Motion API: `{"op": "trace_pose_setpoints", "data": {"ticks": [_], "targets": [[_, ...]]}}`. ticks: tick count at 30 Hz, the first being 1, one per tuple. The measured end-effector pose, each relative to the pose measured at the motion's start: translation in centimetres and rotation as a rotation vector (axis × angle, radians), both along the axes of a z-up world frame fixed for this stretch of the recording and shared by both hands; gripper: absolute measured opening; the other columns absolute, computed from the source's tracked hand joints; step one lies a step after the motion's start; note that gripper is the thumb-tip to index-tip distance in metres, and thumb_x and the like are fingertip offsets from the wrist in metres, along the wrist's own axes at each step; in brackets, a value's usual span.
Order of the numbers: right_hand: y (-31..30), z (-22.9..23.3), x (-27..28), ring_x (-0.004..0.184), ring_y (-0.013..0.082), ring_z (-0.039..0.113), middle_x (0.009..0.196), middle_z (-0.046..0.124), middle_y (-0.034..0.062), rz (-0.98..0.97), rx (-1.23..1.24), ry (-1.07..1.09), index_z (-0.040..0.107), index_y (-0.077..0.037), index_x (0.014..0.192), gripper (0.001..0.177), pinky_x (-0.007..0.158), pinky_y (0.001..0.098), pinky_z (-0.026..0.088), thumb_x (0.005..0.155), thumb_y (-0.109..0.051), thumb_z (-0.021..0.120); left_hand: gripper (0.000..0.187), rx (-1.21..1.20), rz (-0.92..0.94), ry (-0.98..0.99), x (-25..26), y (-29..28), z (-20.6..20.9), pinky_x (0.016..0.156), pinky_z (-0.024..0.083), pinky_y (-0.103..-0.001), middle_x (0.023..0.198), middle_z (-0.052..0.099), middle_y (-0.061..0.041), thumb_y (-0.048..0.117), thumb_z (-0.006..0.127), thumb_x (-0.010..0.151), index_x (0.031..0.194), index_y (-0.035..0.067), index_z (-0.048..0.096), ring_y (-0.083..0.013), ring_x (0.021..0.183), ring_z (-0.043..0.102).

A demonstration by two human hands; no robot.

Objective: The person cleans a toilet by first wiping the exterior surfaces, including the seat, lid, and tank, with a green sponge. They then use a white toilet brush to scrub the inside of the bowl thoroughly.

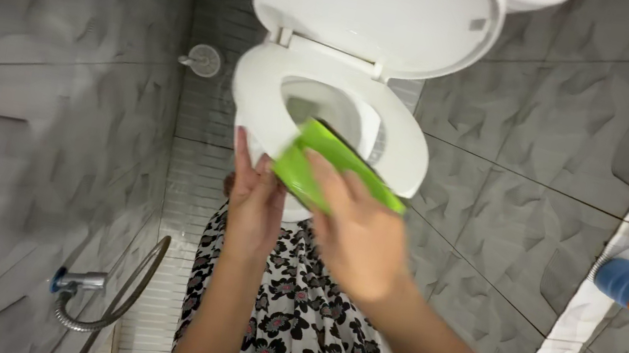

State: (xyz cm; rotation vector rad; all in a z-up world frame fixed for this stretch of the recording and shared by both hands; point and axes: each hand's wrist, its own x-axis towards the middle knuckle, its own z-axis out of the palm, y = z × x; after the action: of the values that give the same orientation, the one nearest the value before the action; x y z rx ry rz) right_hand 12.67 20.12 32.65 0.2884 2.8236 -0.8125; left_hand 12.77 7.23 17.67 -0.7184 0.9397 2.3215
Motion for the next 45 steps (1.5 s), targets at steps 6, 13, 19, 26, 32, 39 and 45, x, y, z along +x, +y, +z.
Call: {"op": "trace_pose_setpoints", "data": {"ticks": [6,13,19,26,32,39,45], "targets": [[1.9,-1.4,2.3,0.069,0.032,0.07,0.089,0.07,0.0089,0.155,0.031,-0.133,0.059,-0.019,0.136,0.053,0.062,0.0425,0.057,0.085,-0.017,0.073,0.078,0.071,-0.074,0.057,0.3,-3.0,-1.5,0.106,0.046,-0.039,0.129,0.058,-0.02,0.054,0.035,0.111,0.17,0.011,0.008,-0.0227,0.117,0.06],[-6.0,-11.4,-12.2,0.078,0.0387,0.071,0.09,0.073,0.0154,0.422,-0.015,-0.365,0.059,-0.012,0.121,0.026,0.061,0.0505,0.056,0.098,-0.025,0.06,0.102,0.204,-0.043,-0.025,2.3,-5.0,-3.6,0.101,0.047,-0.038,0.105,0.074,-0.009,0.076,0.028,0.098,0.169,0.004,0.009,-0.0199,0.103,0.066],[-6.2,-10.0,-12.5,0.077,0.0338,0.073,0.09,0.074,0.0108,0.608,-0.038,-0.377,0.065,-0.013,0.105,0.019,0.063,0.0483,0.057,0.093,-0.028,0.064,0.104,0.347,-0.009,-0.138,2.7,-5.3,-4.0,0.102,0.047,-0.039,0.1,0.074,-0.008,0.077,0.021,0.095,0.166,0.001,0.013,-0.0209,0.104,0.068],[-6.8,-14.2,-15.8,0.077,0.0385,0.071,0.082,0.072,0.0169,0.549,0.099,-0.37,0.063,-0.009,0.111,0.028,0.065,0.0502,0.056,0.095,-0.032,0.064,0.082,0.316,-0.072,-0.055,3.0,-5.4,-3.9,0.111,0.042,-0.043,0.108,0.067,-0.007,0.058,0.033,0.108,0.171,0.01,0.011,-0.021,0.113,0.061],[-4.9,-12.4,-13.1,0.082,0.0348,0.072,0.095,0.073,0.0132,0.587,-0.047,-0.431,0.066,-0.011,0.103,0.021,0.063,0.0489,0.057,0.086,-0.023,0.065,0.098,0.415,0.08,-0.213,1.8,-4.9,-2.4,0.109,0.042,-0.041,0.113,0.07,-0.01,0.071,0.021,0.099,0.166,0.0,0.01,-0.0229,0.114,0.063],[5.6,-3.7,4.3,0.091,0.0252,0.077,0.115,0.077,0.0131,-0.042,-0.212,-0.088,0.07,-0.008,0.126,0.04,0.079,0.0359,0.063,0.087,-0.019,0.075,0.087,0.071,-0.088,0.13,-1.1,-1.8,0.2,0.117,0.042,-0.044,0.123,0.057,-0.018,0.045,0.054,0.11,0.171,0.002,0.01,-0.0276,0.122,0.056],[13.9,-11.6,7.2,0.1,0.011,0.064,0.111,0.072,0.0042,-0.708,-0.194,0.245,0.066,0.0,0.129,0.029,0.09,0.0263,0.052,0.106,-0.016,0.065,0.091,-0.298,-0.051,0.158,-1.8,4.0,1.5,0.123,0.039,-0.04,0.157,0.045,-0.019,0.014,0.064,0.097,0.168,0.0,0.008,-0.0256,0.142,0.048]]}}
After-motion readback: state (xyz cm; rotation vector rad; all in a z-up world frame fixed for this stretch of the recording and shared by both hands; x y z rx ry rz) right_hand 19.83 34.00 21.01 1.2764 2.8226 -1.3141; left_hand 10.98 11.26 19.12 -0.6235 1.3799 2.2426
